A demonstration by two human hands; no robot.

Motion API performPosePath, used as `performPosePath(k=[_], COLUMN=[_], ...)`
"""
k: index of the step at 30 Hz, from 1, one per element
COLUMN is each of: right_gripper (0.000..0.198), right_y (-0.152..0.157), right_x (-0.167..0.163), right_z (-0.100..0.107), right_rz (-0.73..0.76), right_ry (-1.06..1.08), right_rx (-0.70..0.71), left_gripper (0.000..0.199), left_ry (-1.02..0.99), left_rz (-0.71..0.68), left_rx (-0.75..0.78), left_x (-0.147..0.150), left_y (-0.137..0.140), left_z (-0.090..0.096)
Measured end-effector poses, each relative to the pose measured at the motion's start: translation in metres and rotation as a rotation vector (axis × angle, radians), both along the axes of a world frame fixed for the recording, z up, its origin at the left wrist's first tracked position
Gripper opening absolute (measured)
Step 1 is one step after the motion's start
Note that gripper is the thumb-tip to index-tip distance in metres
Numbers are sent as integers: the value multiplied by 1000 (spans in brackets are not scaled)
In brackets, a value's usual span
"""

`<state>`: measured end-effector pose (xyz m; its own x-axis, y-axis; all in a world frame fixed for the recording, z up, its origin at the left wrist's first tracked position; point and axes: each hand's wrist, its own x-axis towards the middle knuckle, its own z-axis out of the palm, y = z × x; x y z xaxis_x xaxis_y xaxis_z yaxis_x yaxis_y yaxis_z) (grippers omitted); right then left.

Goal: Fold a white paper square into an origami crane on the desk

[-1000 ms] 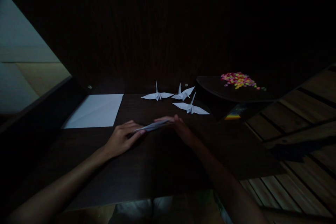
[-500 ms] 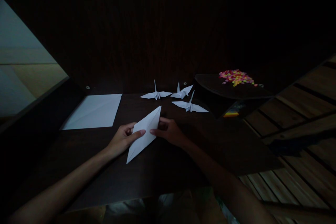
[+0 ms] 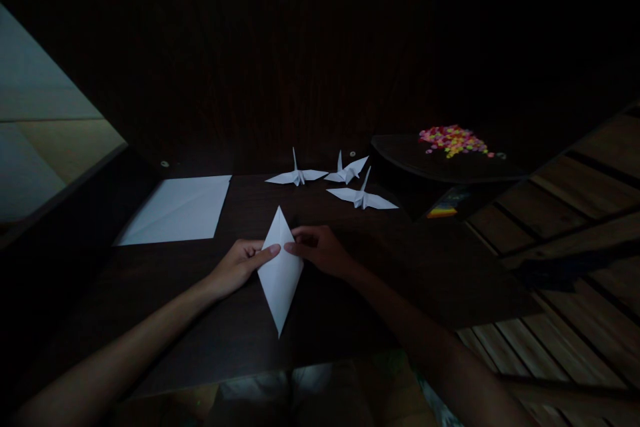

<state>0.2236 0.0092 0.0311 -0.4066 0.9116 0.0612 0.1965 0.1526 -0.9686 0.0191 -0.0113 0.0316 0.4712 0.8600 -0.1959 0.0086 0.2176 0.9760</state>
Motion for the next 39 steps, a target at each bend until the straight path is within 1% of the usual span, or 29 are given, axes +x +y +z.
performPosePath(k=[4, 9, 12, 17, 22, 29, 35, 39], right_gripper=[28, 36, 39, 42, 43, 39, 39, 38], right_y=[0, -2, -3, -5, -5, -6, -5, -5], right_x=[-2, -5, -6, -6, -6, -7, -7, -7], right_z=[0, 2, 4, 5, 3, -1, -3, -2], right_rz=[-16, -49, -62, -86, -112, -114, -113, -116], right_ry=[14, 56, 55, 44, 34, 36, 26, 25], right_rx=[-16, -33, -59, -56, -6, 3, -8, -14], left_gripper=[40, 40, 38, 34, 33, 31, 25, 27], left_ry=[1, 42, 45, -2, -19, -14, -25, -33], left_rz=[-79, -200, -255, -241, -224, -266, -258, -249], left_rx=[14, 4, -28, -71, -91, -94, -76, -79], left_x=[-2, -3, -3, 0, 1, 2, 3, 3], left_y=[-1, -2, -3, -5, -5, -7, -7, -7], left_z=[0, -1, -2, -2, -3, -5, -5, -4])
